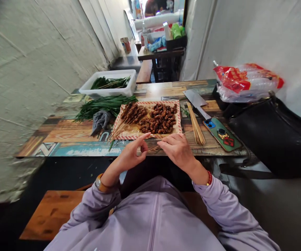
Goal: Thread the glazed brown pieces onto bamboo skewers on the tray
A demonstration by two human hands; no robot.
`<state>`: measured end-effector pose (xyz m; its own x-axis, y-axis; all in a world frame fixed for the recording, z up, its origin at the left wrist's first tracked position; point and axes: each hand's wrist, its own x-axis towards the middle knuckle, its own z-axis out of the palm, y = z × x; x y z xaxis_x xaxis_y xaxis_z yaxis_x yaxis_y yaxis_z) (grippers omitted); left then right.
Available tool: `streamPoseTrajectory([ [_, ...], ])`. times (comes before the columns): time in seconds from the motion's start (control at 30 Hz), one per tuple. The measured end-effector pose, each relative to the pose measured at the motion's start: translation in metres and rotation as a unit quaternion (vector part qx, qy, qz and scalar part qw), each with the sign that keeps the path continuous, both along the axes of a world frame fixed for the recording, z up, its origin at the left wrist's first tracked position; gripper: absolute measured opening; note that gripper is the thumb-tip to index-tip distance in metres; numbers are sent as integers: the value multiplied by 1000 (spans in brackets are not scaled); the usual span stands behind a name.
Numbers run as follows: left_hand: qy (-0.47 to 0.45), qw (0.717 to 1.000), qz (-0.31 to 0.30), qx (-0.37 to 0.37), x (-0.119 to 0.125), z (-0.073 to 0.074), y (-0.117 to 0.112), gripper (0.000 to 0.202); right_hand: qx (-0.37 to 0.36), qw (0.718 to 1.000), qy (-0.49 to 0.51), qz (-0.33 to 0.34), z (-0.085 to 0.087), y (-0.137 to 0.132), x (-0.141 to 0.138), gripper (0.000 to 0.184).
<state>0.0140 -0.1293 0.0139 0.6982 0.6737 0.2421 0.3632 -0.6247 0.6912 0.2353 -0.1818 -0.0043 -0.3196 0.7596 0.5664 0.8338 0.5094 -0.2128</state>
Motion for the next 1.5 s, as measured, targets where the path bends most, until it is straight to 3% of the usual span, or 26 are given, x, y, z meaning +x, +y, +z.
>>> streamPoseTrajectory([
  [0.3, -116, 987, 45, -97, -20, -3, 21, 64, -73, 993, 52, 71, -11, 6, -23, 21],
  [0.37, -156, 977, 95, -107, -21, -7, 36, 61, -76, 989, 118, 55, -14, 10, -23, 21],
  [0.43, -172, 970, 161, -64, -23, -10, 53, 53, -80, 975, 206, 4, -20, 16, -18, 19],
  [0.5, -128, 974, 186, 12, -25, -13, 71, 38, -99, 946, 303, -65, -28, 22, -10, 18],
  [0.57, -37, 977, 191, 89, -25, -15, 85, 25, -131, 899, 402, -113, -38, 27, -1, 21],
  [0.63, 58, 968, 187, 154, -22, -13, 95, 23, -155, 854, 479, -134, -46, 30, 6, 24],
  [0.7, 139, 953, 181, 198, -17, -11, 101, 25, -164, 828, 518, -137, -51, 32, 9, 26],
  [0.9, 281, 917, 147, 244, -3, -6, 109, 21, -173, 835, 505, -134, -50, 32, 7, 25],
  [1.13, 309, 910, 112, 251, 0, -4, 119, 20, -170, 832, 515, -119, -51, 32, 8, 23],
  [1.23, 266, 930, 103, 231, -3, -4, 125, 18, -174, 827, 520, -121, -52, 32, 8, 23],
  [1.33, 121, 971, 120, 166, -3, -4, 129, 13, -174, 831, 514, -122, -52, 32, 8, 24],
  [1.4, -14, 988, 143, 64, 0, -2, 128, 15, -174, 833, 510, -123, -52, 32, 8, 25],
  [1.5, -180, 962, 159, -130, 8, -1, 123, 25, -180, 826, 519, -124, -52, 30, 7, 25],
])
